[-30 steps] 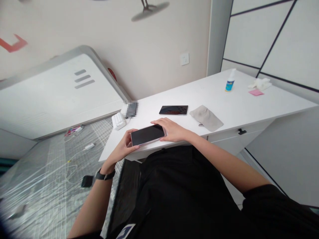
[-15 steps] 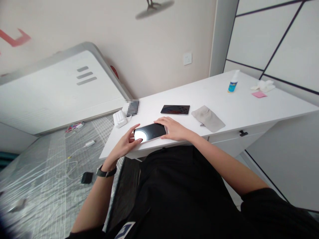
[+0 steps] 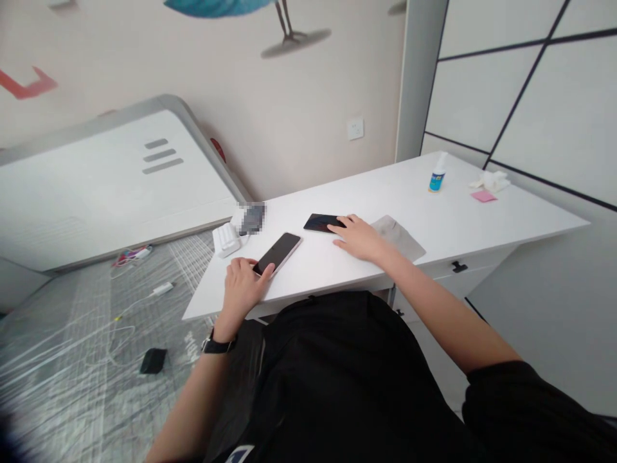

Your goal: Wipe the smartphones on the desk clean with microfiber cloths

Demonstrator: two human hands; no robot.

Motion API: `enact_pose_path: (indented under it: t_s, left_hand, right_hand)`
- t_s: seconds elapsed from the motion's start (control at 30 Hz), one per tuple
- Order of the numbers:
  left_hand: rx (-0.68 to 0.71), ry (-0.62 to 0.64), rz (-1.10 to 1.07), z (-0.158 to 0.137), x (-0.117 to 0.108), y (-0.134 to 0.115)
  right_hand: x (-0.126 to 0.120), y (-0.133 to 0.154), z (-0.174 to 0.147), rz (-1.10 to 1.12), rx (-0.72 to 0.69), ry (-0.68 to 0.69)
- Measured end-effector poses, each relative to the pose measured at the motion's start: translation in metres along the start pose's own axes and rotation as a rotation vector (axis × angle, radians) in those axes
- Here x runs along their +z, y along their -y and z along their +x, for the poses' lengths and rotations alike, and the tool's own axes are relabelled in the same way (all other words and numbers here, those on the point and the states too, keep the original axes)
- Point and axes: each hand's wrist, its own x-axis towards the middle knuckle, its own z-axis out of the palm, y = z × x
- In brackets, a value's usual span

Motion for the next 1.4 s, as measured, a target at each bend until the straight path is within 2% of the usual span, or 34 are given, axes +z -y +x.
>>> enact_pose_path:
  t_s: [0.1, 0.17, 0.23, 0.33, 0.43, 0.53, 0.6, 0.7, 0.8, 0.83, 0.93, 1.0, 1.07, 1.1, 1.23, 1.3, 1.37, 1.4]
  left_hand:
    - [0.132, -0.070, -0.058, -0.009, -0.005, -0.034]
    - [0.261, 0.033, -0.120, -0.017, -0.007, -0.059]
    - [0.342, 0.158, -0.165, -0.024, -0.006, -0.080]
    - [0.312, 0.211, -0.182, -0.030, 0.001, -0.100]
    - [0.230, 0.154, -0.188, -0.028, 0.008, -0.110]
    - [0.220, 0.114, -0.212, -0.022, 0.012, -0.114]
    - [0.237, 0.114, -0.243, -0.019, 0.012, -0.114]
    - [0.298, 0.176, -0.328, -0.018, 0.010, -0.113]
    - [0.358, 0.258, -0.460, -0.019, 0.008, -0.110]
    - [0.357, 0.269, -0.500, -0.020, 0.007, -0.109]
    - [0.311, 0.260, -0.567, -0.022, 0.009, -0.106]
    - [0.299, 0.253, -0.574, -0.024, 0.010, -0.105]
    - [0.291, 0.243, -0.564, -0.025, 0.011, -0.104]
    - [0.285, 0.239, -0.559, -0.026, 0.011, -0.104]
    - [0.252, 0.238, -0.548, -0.027, 0.009, -0.106]
    - [0.255, 0.249, -0.546, -0.027, 0.008, -0.106]
    - [0.259, 0.260, -0.543, -0.027, 0.008, -0.106]
    - [0.261, 0.262, -0.542, -0.028, 0.008, -0.106]
  right_hand:
    - [0.006, 0.036, -0.015, -0.016, -0.030, -0.036]
    - [0.005, 0.060, -0.028, 0.012, -0.084, -0.043]
    - [-0.002, 0.071, -0.041, 0.104, -0.115, -0.038]
    - [-0.017, 0.053, -0.056, 0.180, -0.016, -0.120]
    - [-0.027, 0.006, -0.071, 0.024, 0.203, -0.284]
    - [-0.030, -0.036, -0.086, 0.010, 0.299, -0.273]
    - [-0.032, -0.049, -0.092, 0.050, 0.312, -0.266]
    - [-0.035, -0.043, -0.088, 0.062, 0.367, -0.353]
    - [-0.027, -0.005, -0.071, 0.169, 0.334, -0.492]
    - [-0.021, 0.012, -0.066, 0.210, 0.264, -0.474]
    - [0.001, 0.063, -0.057, 0.171, 0.031, -0.150]
    - [0.010, 0.082, -0.058, 0.130, -0.114, -0.015]
    - [0.011, 0.082, -0.061, 0.129, -0.197, 0.081]
    - [0.008, 0.075, -0.062, 0.122, -0.180, 0.103]
    - [-0.003, 0.050, -0.062, -0.001, 0.072, 0.037]
    - [-0.002, 0.054, -0.063, 0.023, -0.008, 0.041]
    - [0.002, 0.061, -0.066, 0.117, -0.205, 0.104]
    - [0.003, 0.062, -0.067, 0.154, -0.261, 0.132]
